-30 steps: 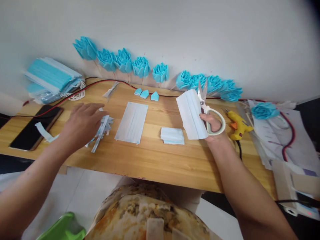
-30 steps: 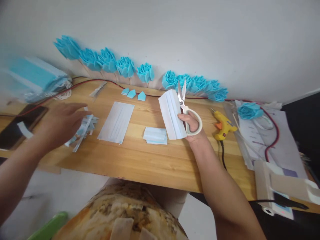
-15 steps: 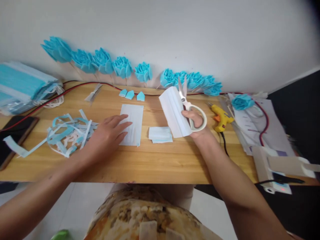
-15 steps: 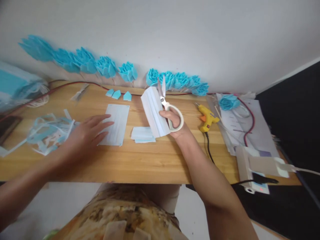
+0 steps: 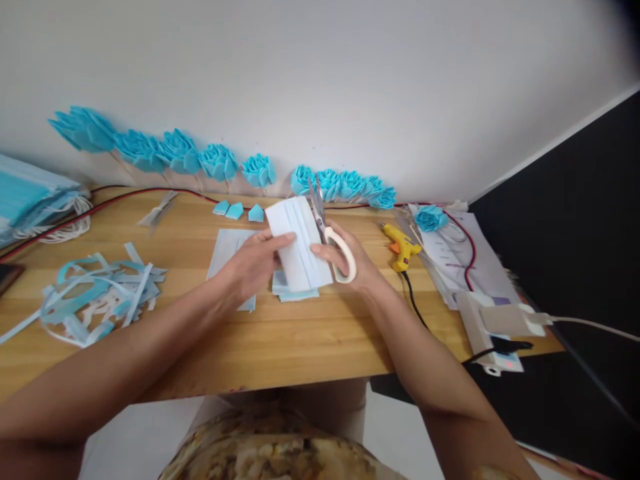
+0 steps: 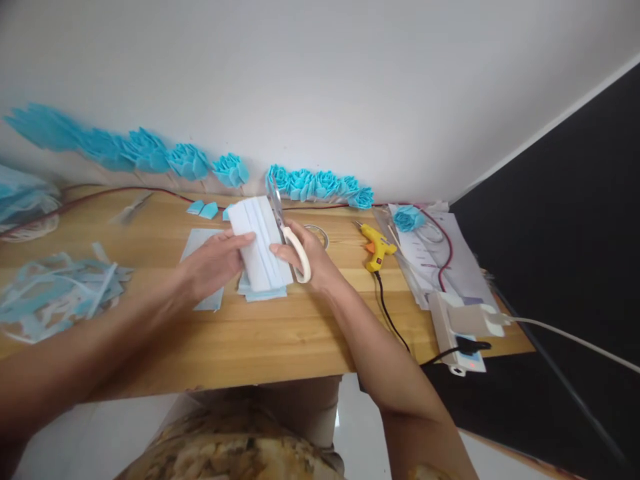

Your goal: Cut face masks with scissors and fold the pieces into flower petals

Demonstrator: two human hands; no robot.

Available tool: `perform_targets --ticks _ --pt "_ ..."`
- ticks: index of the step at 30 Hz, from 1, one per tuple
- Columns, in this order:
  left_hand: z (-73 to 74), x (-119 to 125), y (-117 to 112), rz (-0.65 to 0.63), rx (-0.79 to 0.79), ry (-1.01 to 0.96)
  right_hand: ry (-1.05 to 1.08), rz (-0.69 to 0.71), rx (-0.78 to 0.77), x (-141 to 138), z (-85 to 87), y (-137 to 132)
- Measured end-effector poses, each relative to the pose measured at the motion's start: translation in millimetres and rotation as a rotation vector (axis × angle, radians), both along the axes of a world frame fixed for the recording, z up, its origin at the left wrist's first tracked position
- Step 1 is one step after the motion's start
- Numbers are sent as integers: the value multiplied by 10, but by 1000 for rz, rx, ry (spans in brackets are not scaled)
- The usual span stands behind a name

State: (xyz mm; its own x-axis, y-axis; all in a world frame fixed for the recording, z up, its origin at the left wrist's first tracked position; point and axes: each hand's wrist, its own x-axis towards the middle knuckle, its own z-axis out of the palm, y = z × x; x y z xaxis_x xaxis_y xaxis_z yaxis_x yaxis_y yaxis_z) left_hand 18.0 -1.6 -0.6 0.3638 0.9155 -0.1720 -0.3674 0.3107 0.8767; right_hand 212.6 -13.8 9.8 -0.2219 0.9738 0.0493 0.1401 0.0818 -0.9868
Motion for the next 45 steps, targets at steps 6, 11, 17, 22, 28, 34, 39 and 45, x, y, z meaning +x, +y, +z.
perform_targets --ticks 6,11,17,22,28,34,39,45 --pt "6 -216 220 386 127 64 -701 -210 230 425 218 90" --pt "-25 -271 273 404 227 217 -1107 -239 209 689 295 104" --pt "-30 -249 231 377 185 175 -1283 -347 150 917 215 160" --pt "1 -226 163 319 186 107 -1339 -127 6 1040 97 189" --pt "100 -187 27 170 225 114 -1170 -446 202 761 275 69" --pt "165 -191 -79 75 203 106 -139 -110 226 298 265 89" --pt "153 -211 -113 38 188 116 114 48 11 82 174 139" --pt "105 -258 -112 36 179 162 260 68 -87 -2 160 218"
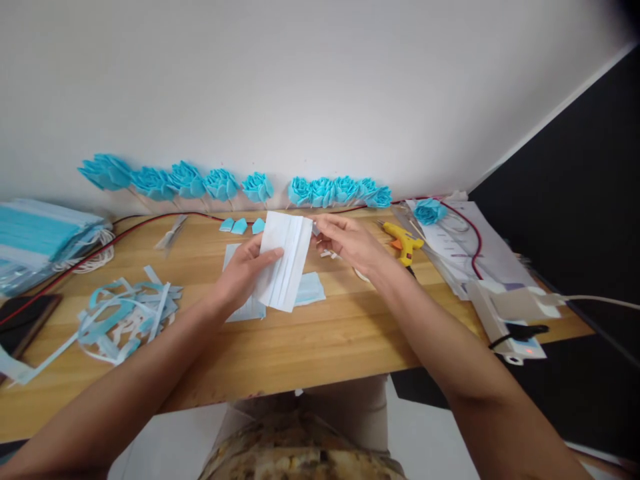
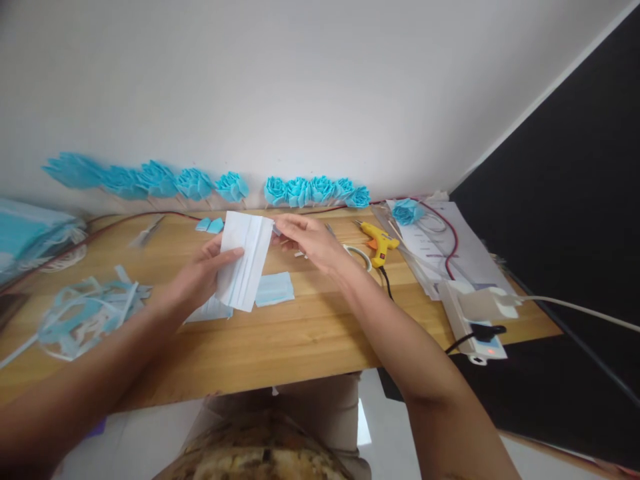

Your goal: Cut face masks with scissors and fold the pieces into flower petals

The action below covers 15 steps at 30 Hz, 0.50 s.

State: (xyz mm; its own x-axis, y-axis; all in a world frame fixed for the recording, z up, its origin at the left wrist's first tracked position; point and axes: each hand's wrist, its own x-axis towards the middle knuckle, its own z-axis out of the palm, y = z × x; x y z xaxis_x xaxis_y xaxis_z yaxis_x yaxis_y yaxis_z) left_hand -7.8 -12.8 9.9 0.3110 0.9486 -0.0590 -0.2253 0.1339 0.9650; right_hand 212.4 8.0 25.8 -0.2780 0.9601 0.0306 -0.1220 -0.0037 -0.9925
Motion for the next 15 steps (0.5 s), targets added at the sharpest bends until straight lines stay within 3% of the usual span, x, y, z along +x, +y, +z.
perform_targets --ticks 4,7,11,15 --pt "-5 -77 14 39 -50 -14 -59 -94 15 -15 24 -1" --pt "53 -164 61 152 -30 -117 -64 -140 17 -46 17 -18" --pt "237 -292 94 221 64 -180 -81 -23 17 -184 -23 -6" --pt "552 -430 -74 290 144 -143 -111 161 -10 -554 -58 88"
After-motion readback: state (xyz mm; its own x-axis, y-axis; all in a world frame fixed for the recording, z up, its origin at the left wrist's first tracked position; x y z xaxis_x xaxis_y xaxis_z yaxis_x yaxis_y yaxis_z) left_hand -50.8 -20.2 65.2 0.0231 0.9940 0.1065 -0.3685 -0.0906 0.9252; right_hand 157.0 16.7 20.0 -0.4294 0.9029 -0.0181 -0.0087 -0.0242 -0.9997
